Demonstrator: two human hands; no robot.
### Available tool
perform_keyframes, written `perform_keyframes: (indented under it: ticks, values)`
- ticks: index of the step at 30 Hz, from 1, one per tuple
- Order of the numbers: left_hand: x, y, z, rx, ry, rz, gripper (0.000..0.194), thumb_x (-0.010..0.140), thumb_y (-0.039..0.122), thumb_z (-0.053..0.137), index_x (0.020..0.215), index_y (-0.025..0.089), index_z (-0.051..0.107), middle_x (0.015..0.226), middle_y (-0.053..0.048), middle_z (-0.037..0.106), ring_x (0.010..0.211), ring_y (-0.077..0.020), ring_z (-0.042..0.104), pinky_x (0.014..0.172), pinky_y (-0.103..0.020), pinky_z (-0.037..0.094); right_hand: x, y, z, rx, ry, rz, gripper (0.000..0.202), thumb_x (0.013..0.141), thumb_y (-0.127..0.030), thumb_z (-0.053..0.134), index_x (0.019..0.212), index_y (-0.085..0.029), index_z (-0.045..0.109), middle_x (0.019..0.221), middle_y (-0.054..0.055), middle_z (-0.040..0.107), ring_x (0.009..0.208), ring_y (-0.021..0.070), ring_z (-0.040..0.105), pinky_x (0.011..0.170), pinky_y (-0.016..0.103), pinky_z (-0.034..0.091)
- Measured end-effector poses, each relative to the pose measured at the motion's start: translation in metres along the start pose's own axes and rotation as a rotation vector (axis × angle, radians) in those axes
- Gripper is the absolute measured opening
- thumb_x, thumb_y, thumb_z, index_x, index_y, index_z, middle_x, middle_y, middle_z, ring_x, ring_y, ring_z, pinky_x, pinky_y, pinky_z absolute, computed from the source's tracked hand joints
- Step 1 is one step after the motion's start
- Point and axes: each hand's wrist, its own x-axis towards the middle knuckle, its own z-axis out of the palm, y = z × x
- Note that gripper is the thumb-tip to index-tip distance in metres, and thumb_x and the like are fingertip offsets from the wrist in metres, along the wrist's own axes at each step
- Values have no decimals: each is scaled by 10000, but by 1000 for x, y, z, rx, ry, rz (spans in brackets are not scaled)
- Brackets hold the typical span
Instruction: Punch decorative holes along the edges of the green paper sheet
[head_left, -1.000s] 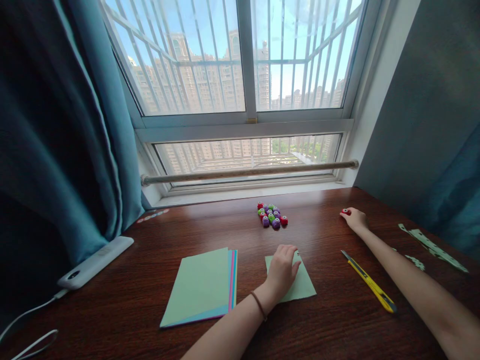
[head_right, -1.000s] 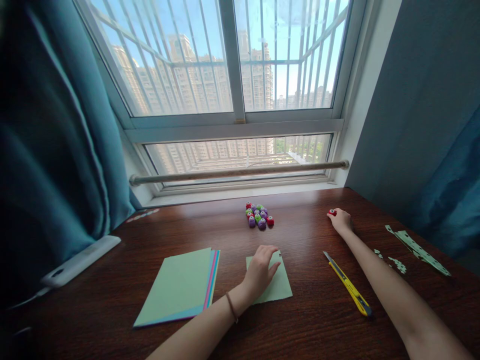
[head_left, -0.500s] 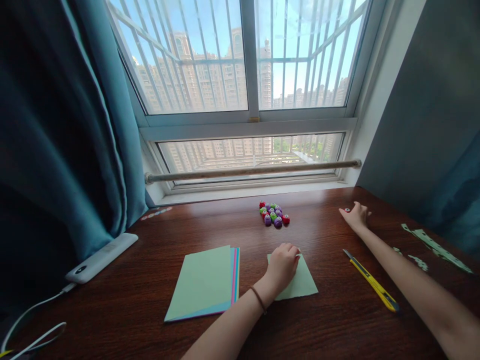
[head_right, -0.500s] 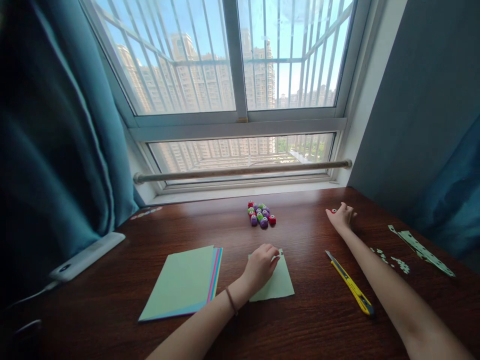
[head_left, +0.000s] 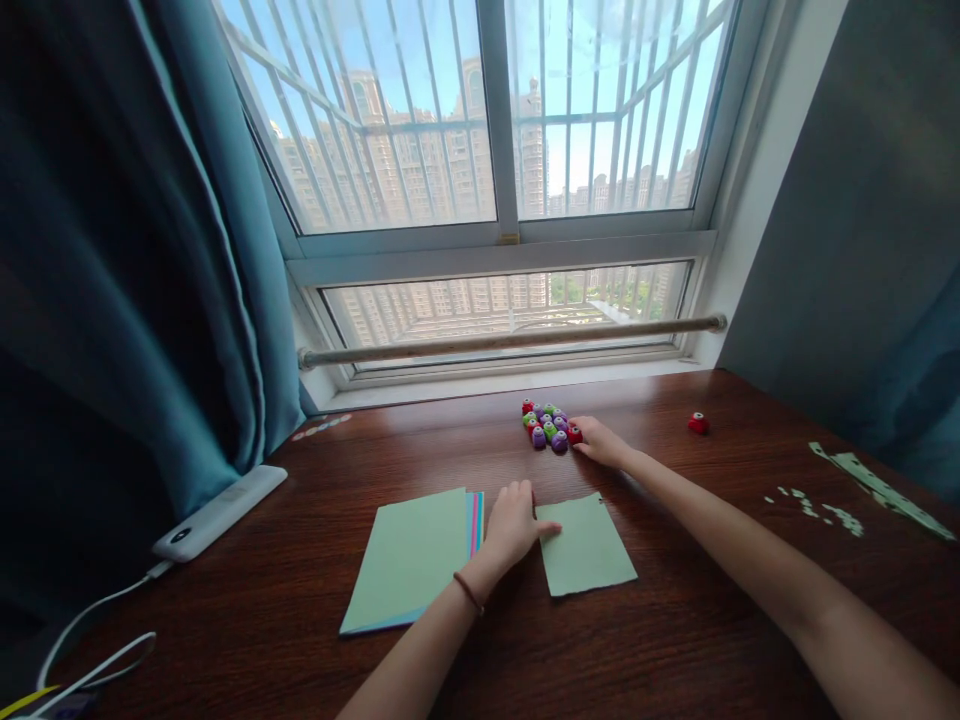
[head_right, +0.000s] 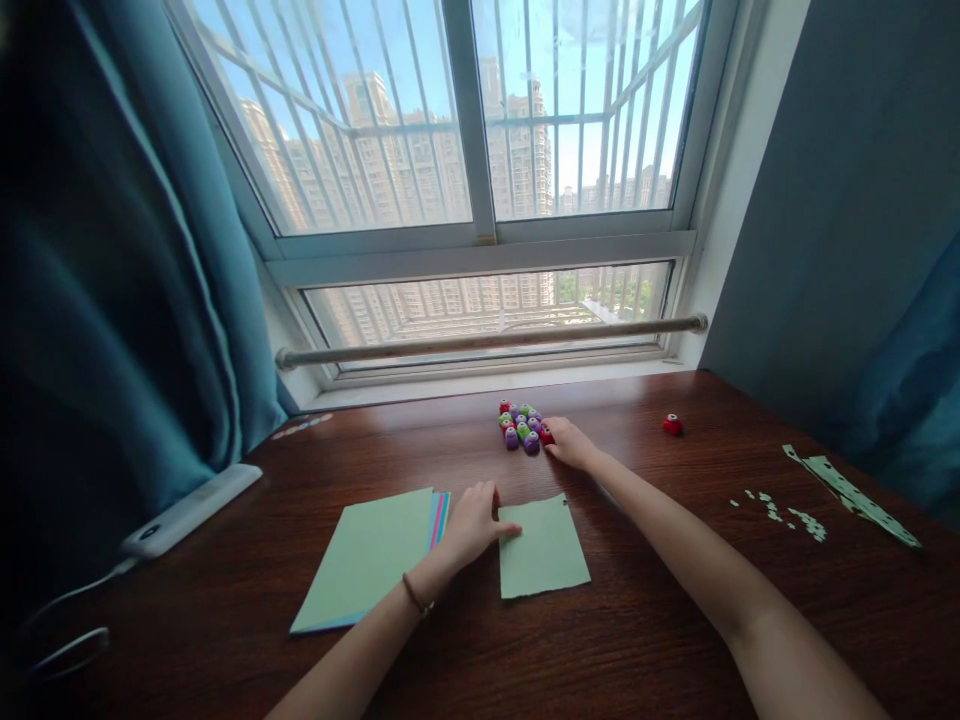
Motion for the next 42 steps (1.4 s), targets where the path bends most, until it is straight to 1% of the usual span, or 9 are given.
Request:
perform_keyframes:
  ticks: [4, 9, 12, 15, 18, 23, 26, 29, 42]
  values:
    - [3, -11, 3, -78, -20, 30, 427, 472, 426, 787, 676, 182, 502, 737, -20, 538, 739, -221, 500, 607, -270, 317, -2, -4, 0, 39, 49, 118, 268, 663, -131, 608, 930, -138, 622, 933, 98, 590, 928, 240, 531, 882, 358, 387]
    - [6, -14, 5, -254, -32, 66, 342, 503, 355, 766, 631, 183, 500, 648, 11, 521, 689, -193, 478, 578, -257, 295, -38, -23, -10, 164, 133, 278, 265, 752, -357, 572, 870, -123, 612, 824, 89, 612, 772, 214, 588, 746, 360, 469]
    - [7, -14, 8, -415, -48, 92, 248, 617, 337, 681, 635, 179, 491, 601, 35, 492, 611, -149, 464, 553, -239, 303, -73, -40, -15, 517, 86, 413, 341, 760, -463, 555, 818, -129, 582, 744, 66, 620, 701, 196, 617, 630, 311, 508]
    - [8, -13, 11, -589, -55, 105, 232, 713, 381, 578, 680, 176, 473, 596, 39, 495, 574, -127, 474, 532, -220, 329, -104, -54, -17, 918, 113, 592, 362, 690, -468, 648, 800, -138, 550, 794, 72, 626, 665, 177, 622, 558, 270, 513]
    - [7, -10, 13, -730, -44, 91, 281, 752, 452, 514, 740, 180, 446, 615, 29, 527, 549, -126, 494, 501, -213, 355, -121, -60, -14, 1022, 231, 665, 381, 664, -443, 690, 877, -160, 549, 790, 58, 633, 592, 137, 605, 483, 223, 500]
    - [5, -7, 13, -855, 33, 65, 288, 786, 467, 479, 768, 184, 428, 620, 29, 524, 528, -114, 486, 478, -200, 358, -126, -65, -8, 1137, 322, 671, 408, 602, -376, 752, 906, -160, 588, 789, 51, 633, 688, 167, 628, 631, 264, 551]
    - [4, -7, 13, -883, 93, 52, 278, 797, 457, 479, 784, 183, 430, 617, 33, 504, 539, -110, 479, 484, -194, 350, -125, -69, -5, 1255, 321, 665, 455, 567, -340, 774, 943, -162, 590, 873, 59, 633, 793, 198, 634, 799, 309, 526]
    - [3, -6, 13, -883, 129, 48, 262, 803, 439, 479, 795, 181, 439, 621, 30, 507, 546, -110, 479, 485, -191, 341, -127, -71, -2, 1276, 315, 640, 491, 554, -289, 779, 991, -176, 584, 912, 51, 630, 840, 205, 627, 869, 337, 492]
    - [-4, 5, 4, -726, 219, 90, 185, 819, 342, 474, 753, 169, 468, 585, 39, 506, 513, -98, 438, 494, -192, 317, -133, -76, 0, 1084, 229, 524, 411, 672, -352, 695, 1007, -147, 572, 901, 70, 617, 724, 169, 614, 678, 284, 511]
